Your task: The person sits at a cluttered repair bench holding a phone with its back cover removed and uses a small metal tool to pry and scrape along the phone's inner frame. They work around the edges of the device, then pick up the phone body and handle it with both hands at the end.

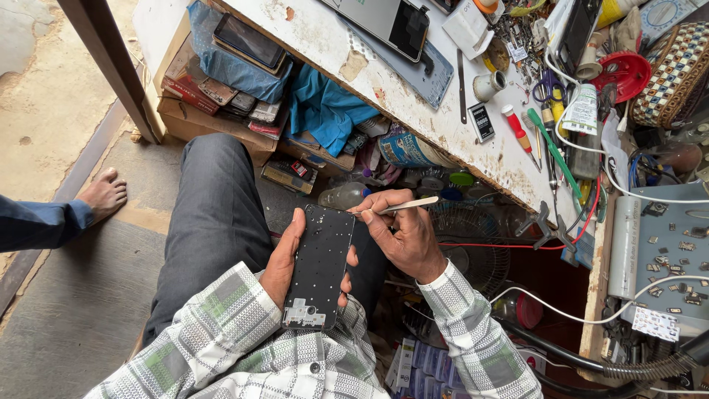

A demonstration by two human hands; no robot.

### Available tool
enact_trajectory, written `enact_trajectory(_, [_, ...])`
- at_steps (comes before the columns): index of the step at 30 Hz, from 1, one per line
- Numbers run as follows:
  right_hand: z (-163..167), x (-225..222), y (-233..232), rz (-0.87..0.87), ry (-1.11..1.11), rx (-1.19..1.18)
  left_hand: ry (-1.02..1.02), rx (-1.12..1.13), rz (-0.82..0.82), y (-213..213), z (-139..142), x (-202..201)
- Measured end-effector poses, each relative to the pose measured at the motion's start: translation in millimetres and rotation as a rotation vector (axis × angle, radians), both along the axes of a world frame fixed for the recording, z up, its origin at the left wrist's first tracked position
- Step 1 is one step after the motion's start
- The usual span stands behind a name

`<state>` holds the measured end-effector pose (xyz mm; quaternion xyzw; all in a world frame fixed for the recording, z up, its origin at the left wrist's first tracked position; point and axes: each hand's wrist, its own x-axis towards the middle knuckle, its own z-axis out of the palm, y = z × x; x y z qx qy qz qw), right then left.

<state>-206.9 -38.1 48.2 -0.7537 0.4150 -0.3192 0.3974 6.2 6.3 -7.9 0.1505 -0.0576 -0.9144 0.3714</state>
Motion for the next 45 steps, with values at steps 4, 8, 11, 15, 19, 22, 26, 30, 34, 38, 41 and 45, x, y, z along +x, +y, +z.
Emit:
enact_trajectory(4, [-1,2,0,0.023,0.069,-0.084,-0.005,-0.005,-0.038,0,-6,-2])
enact_trajectory(8, [-4,3,1,0.036,0.12,-0.143,-0.092,-0.048,-0.066,4,-11,-2])
enact_trajectory(11, [-7,4,3,0.011,0.096,-0.09,-0.104,-0.045,-0.058,5,-13,-5])
enact_trajectory(15, [-13,4,6,-0.036,0.069,-0.134,-0.119,0.005,0.01,5,-13,-8])
enact_trajectory(19, [-19,6,8,-0.094,0.062,-0.167,-0.079,-0.011,0.022,4,-13,-8])
enact_trajectory(22, [-20,6,9,-0.116,0.115,-0.211,-0.054,-0.003,0.016,5,-14,-7])
enact_trajectory(26, [-16,9,8,-0.082,0.062,-0.212,0.004,-0.013,0.009,5,-16,-7])
enact_trajectory(30, [-10,17,10,-0.091,0.061,-0.199,-0.001,0.018,0.029,7,-17,-11])
enact_trajectory(34, [-6,21,12,-0.113,0.046,-0.151,-0.024,0.005,0.063,9,-17,-13])
enact_trajectory(38, [-7,19,13,-0.103,0.036,-0.147,-0.04,-0.019,0.064,11,-16,-13])
enact_trajectory(41, [-12,19,13,-0.12,0.005,-0.16,-0.033,-0.013,0.056,10,-15,-12])
enact_trajectory(45, [-16,21,16,-0.129,-0.039,-0.147,-0.041,-0.009,0.061,9,-15,-13])
